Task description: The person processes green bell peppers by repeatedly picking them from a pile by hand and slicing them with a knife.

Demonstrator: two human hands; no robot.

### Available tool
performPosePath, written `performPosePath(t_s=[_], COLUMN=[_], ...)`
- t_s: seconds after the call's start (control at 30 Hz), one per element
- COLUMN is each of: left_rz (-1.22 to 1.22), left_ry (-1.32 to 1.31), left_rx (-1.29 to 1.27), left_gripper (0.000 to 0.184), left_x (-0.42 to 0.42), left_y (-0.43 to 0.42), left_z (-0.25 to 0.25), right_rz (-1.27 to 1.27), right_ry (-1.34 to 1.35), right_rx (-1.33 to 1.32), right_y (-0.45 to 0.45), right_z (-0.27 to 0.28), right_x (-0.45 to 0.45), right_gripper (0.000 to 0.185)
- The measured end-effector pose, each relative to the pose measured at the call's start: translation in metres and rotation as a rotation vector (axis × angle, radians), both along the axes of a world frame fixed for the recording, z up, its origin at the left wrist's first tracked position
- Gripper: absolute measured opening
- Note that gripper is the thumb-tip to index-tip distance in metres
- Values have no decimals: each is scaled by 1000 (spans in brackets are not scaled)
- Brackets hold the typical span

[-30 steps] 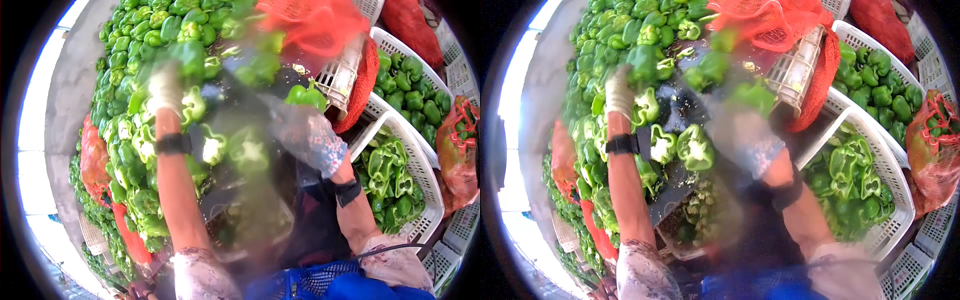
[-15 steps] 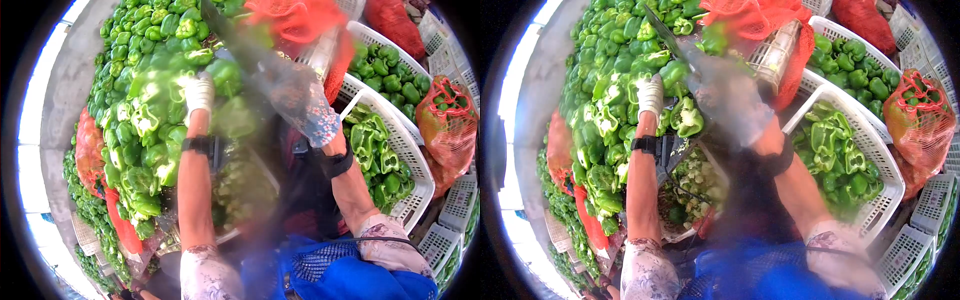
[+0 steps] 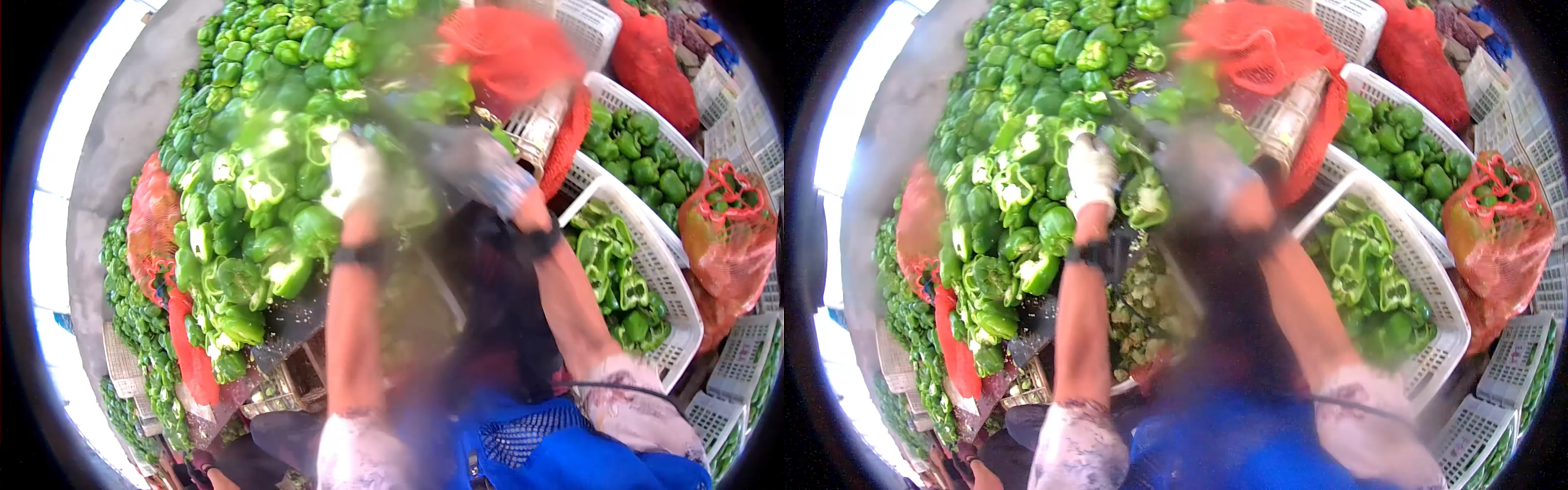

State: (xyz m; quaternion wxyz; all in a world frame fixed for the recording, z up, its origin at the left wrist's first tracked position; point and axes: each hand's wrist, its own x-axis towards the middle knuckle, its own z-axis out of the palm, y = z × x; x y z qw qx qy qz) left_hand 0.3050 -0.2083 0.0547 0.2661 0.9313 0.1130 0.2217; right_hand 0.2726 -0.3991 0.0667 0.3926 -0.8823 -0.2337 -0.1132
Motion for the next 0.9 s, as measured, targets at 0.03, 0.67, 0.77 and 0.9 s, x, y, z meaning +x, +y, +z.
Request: performPosePath(t_s=[0.03, 0.67, 0.77, 0.9], left_rz=[-41, 126, 53, -126], left_ry=[-207, 428, 314, 468], left_rx=[318, 341, 334, 305], left_gripper=[28, 71, 83, 67], left_x=[-28, -38, -42, -34], left_y=[-11, 8, 15, 36], left_z=[2, 25, 11, 40], right_rz=[-155, 77, -92, -272], right_ry=[85, -258, -305, -344], right_rx=[54, -125, 0, 261], right_y=[-3, 78, 51, 28], right_z=[26, 17, 9, -9], right_x=[-32, 8, 16, 30], right_gripper=[41, 27, 33, 46])
